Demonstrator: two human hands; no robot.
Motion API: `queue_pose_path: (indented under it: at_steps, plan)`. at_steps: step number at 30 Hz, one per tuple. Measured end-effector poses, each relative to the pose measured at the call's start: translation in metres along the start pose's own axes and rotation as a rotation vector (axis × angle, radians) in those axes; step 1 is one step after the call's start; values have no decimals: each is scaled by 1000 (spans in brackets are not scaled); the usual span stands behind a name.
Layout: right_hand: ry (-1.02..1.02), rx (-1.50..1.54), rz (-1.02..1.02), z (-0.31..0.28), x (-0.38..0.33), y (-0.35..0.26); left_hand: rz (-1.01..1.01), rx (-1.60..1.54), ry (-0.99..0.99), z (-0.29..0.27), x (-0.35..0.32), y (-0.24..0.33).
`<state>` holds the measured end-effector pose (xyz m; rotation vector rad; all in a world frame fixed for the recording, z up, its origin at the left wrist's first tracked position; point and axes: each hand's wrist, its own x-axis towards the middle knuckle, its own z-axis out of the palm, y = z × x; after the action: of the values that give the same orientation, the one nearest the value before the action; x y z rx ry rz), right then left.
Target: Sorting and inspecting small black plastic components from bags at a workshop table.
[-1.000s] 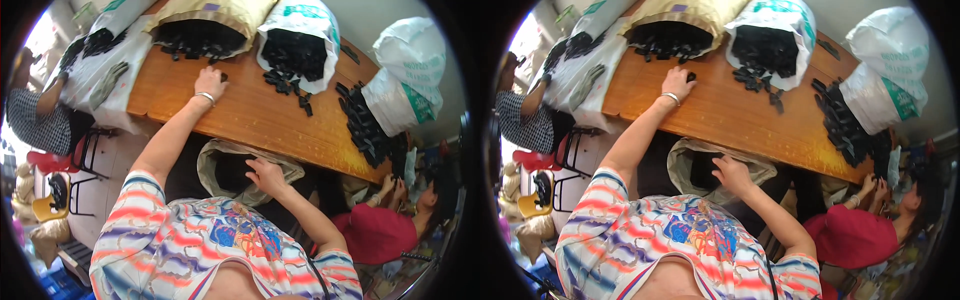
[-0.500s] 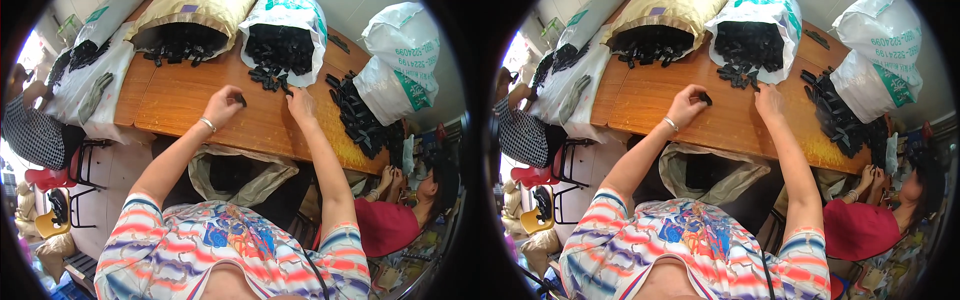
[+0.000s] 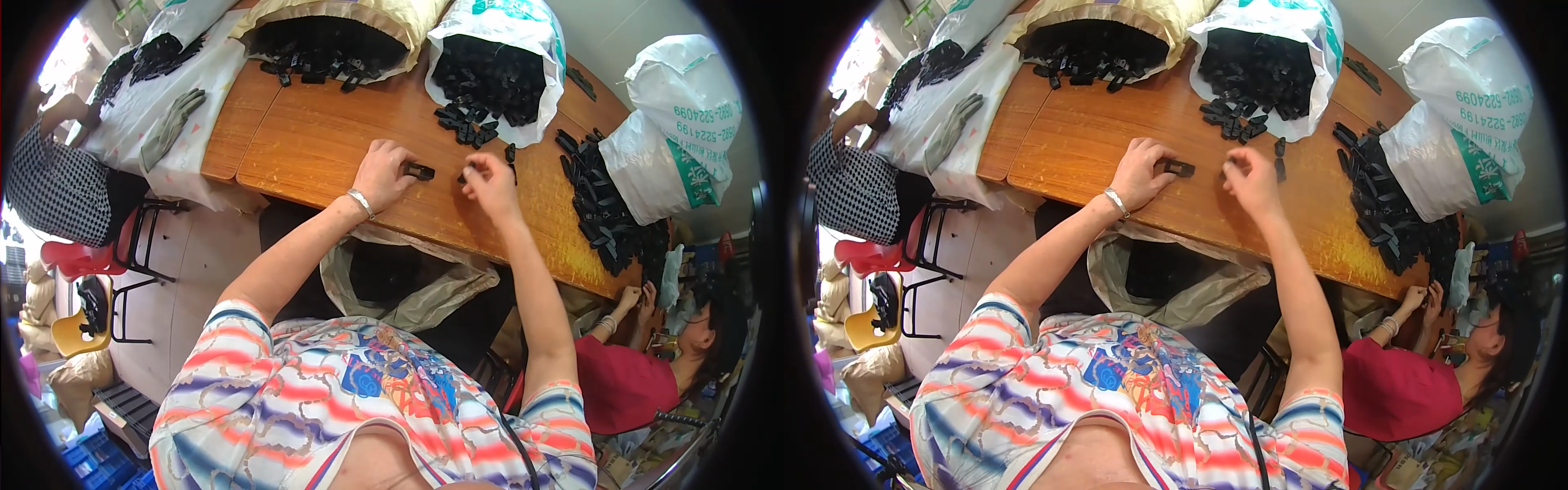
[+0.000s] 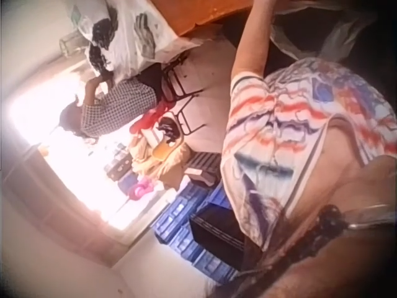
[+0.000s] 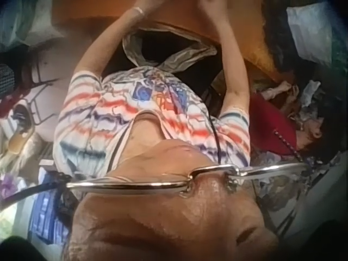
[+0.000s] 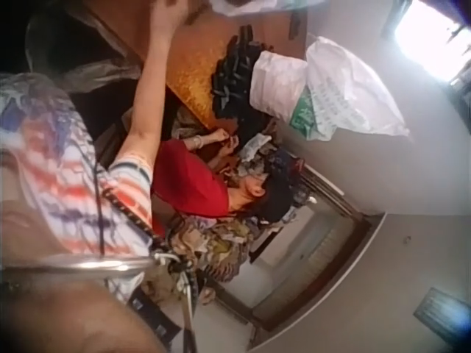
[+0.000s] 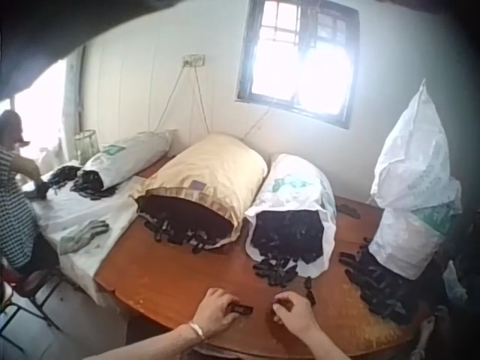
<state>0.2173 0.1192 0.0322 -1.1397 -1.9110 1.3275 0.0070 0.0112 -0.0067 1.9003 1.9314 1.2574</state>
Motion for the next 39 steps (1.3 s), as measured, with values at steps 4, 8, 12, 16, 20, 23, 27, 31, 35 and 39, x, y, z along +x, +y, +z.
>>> queue_pose_path:
  at_steps: [4,8,12,16,20,23,27,31,35,39]
  plan:
    - [131,-441,-301,10,-26,8,-23,46,6,0,-2,-2]
    - [134,-843,-365,7,-27,-4,-38,84,-1,0,-1,3]
    - [59,-621,-451,34,-20,-29,-63,82,-4,3,0,1]
    - [55,-598,-493,54,-8,-21,-74,83,-8,5,1,0]
    - [25,-642,-544,54,-6,-20,-86,81,-33,3,3,2]
    - [-53,-797,-606,61,-12,-20,-78,92,-25,-1,0,2]
    - [43,-935,-765,67,-14,-2,-81,136,-44,1,2,3]
    - [-63,-818,-570,56,-29,-12,72,-53,-145,-5,3,-13]
    - [-100,-606,-627,64,-102,-10,15,-51,-10,-54,19,-62]
    - [-279,-563,-449,79,-153,22,-184,419,439,-77,55,-117]
